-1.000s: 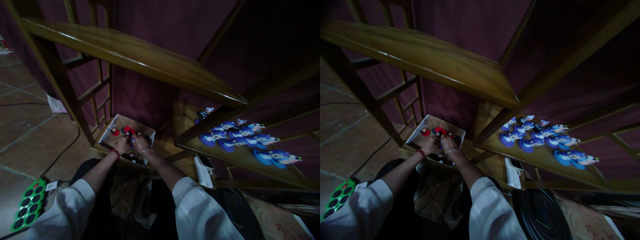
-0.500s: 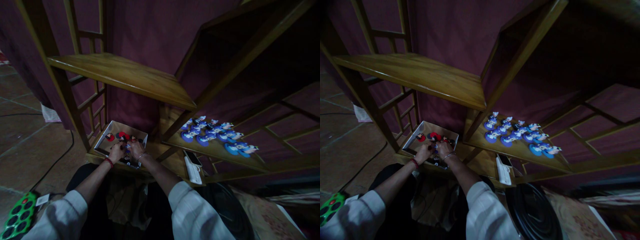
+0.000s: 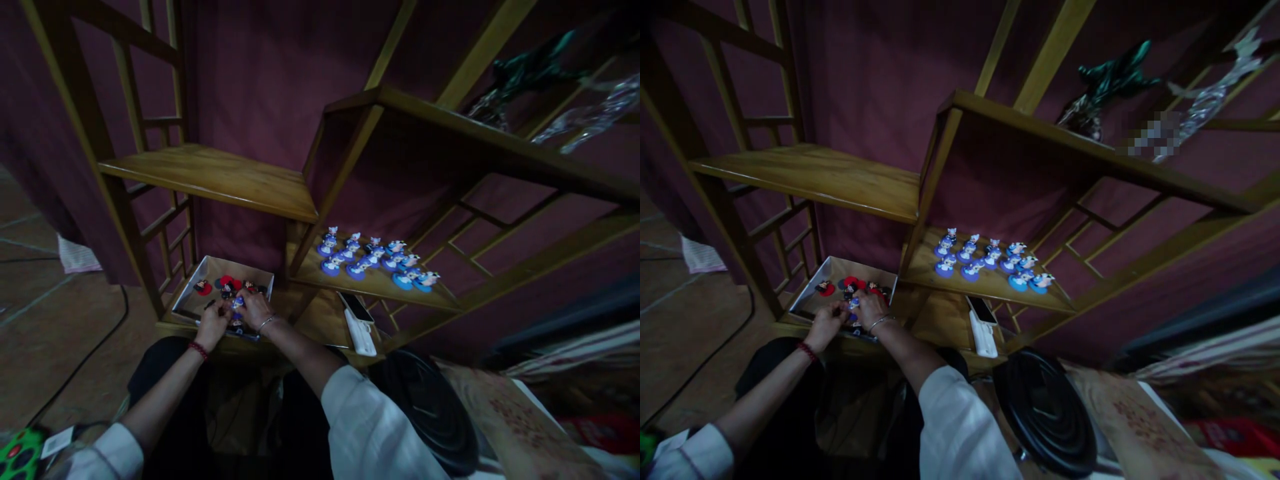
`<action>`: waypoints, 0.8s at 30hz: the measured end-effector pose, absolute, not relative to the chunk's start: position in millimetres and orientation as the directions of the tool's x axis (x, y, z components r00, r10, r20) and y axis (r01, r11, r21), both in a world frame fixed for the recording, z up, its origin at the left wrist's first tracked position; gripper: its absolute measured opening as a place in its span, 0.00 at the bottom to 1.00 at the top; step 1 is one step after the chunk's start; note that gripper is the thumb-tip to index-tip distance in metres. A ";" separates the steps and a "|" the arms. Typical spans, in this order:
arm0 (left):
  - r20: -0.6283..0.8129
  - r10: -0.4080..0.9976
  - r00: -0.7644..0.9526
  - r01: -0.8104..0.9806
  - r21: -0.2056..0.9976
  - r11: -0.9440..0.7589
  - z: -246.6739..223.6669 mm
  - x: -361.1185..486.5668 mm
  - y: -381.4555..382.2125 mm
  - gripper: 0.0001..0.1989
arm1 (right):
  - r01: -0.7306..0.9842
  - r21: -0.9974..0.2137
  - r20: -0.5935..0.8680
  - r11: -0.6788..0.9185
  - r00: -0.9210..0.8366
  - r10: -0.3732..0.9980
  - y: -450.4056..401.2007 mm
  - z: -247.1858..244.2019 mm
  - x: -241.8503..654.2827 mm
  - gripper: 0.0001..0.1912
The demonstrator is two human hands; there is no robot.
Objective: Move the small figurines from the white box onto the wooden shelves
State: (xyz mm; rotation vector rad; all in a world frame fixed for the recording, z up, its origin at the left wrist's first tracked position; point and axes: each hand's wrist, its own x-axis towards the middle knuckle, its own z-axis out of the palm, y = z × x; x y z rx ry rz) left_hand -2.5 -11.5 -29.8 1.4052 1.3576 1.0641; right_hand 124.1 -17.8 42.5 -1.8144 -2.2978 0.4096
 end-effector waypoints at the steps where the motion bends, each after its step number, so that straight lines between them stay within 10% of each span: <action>1: -0.006 1.000 0.025 0.223 0.975 0.001 -28.6 -1.8 -13.6 0.06 | 0.911 -0.343 -0.012 0.228 -0.247 0.969 -20.0 44.1 125.0 0.13; 24: -0.117 0.991 0.064 -0.227 0.965 0.129 36.5 43.7 -75.2 0.10 | 0.642 -0.731 0.249 0.232 -0.066 0.966 -90.0 75.2 171.5 0.12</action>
